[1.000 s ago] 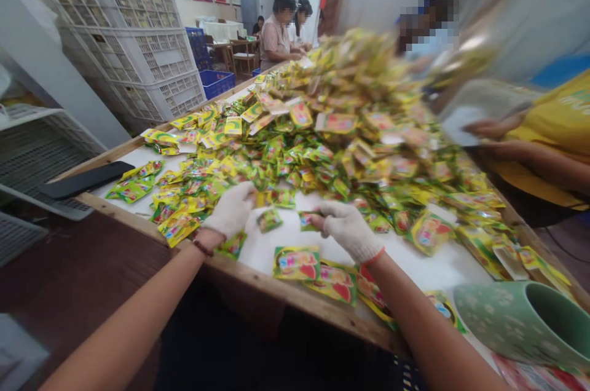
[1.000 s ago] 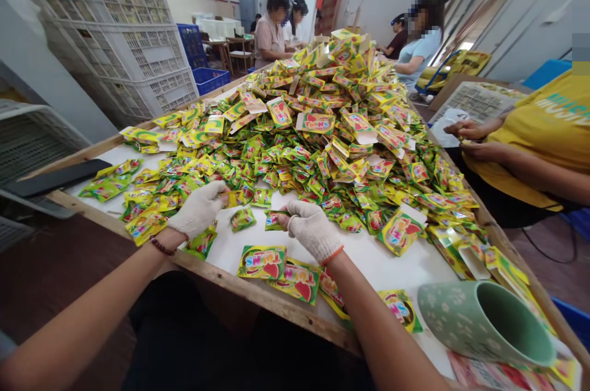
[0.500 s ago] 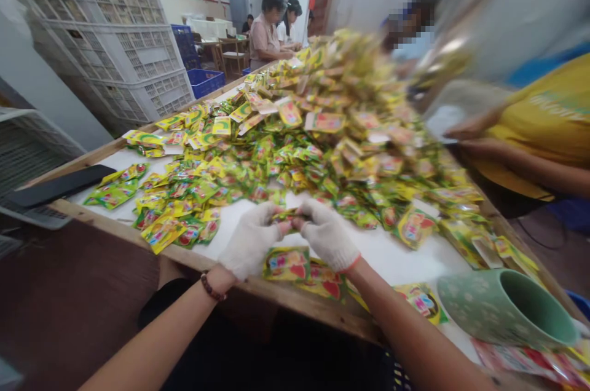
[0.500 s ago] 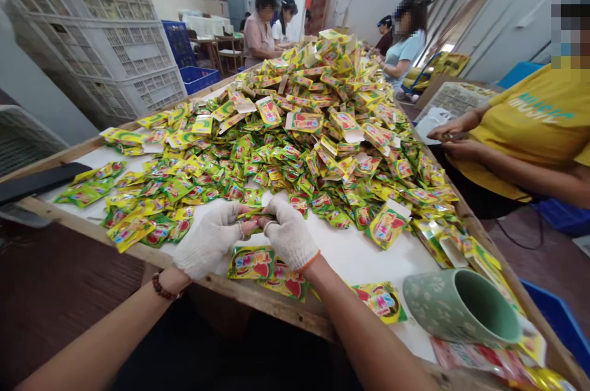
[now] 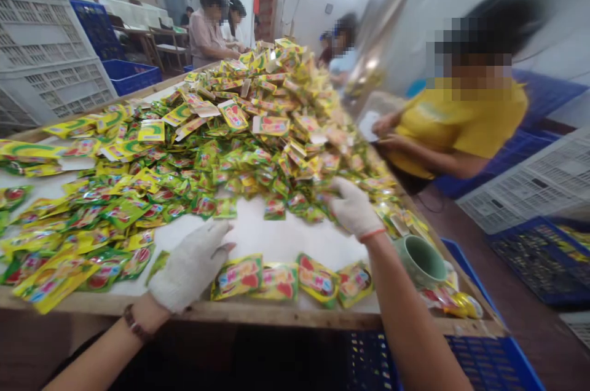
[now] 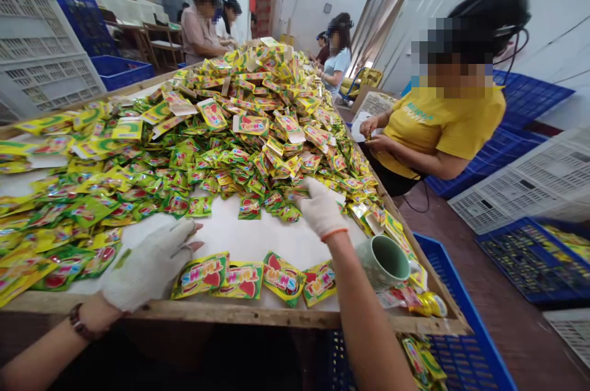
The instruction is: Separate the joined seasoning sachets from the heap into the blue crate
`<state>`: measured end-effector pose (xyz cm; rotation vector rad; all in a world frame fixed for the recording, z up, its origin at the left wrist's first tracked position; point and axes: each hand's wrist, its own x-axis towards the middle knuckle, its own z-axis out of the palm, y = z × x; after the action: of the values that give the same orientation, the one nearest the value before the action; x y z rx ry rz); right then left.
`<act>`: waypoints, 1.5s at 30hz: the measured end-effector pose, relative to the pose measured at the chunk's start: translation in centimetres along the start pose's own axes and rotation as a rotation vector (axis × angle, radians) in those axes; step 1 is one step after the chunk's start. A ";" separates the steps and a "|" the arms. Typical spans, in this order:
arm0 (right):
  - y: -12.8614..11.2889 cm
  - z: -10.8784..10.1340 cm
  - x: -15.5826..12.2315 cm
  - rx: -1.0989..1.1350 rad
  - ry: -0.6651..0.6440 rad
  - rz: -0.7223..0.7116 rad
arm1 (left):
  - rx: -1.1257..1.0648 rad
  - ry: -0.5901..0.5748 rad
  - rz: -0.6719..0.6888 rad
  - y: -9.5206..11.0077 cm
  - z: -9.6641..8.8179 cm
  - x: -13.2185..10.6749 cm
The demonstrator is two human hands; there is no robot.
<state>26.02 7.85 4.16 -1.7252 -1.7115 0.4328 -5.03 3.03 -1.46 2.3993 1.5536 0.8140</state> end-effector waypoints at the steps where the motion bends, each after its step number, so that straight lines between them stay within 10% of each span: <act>1: 1.6 -1.0 0.4 -0.132 0.035 0.081 | 0.067 -0.014 0.037 -0.9 0.1 0.1; 7: 5.5 -3.0 0.9 -0.304 0.018 0.282 | 0.168 0.162 0.013 -1.9 -0.7 1.6; 12: -0.2 -2.4 -1.2 0.010 0.088 0.007 | -0.018 0.260 0.107 4.2 -0.8 1.4; 17: -7.0 2.1 -3.4 0.602 -0.178 -0.045 | 0.159 0.287 0.080 8.4 0.6 2.3; 21: -9.0 5.8 -4.1 0.742 -0.350 -0.022 | 0.153 0.281 -0.068 6.2 1.0 2.8; 25: -8.1 6.3 -3.6 0.722 -0.236 -0.047 | 0.217 0.134 -0.159 3.6 -0.4 1.8; 29: -7.1 5.7 -3.3 0.581 -0.162 -0.189 | 0.194 0.028 -0.096 2.8 -1.7 0.8; 36: -7.4 5.6 -3.7 0.332 -0.400 -0.367 | 0.194 -0.025 -0.038 3.2 -1.8 0.2; 45: -7.9 6.1 -4.1 0.043 -0.203 -0.663 | 0.106 -0.110 0.084 2.4 -2.4 0.5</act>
<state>15.73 4.58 3.94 -1.0132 -2.2656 0.3361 -4.21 2.04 1.73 2.5526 1.4983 0.6167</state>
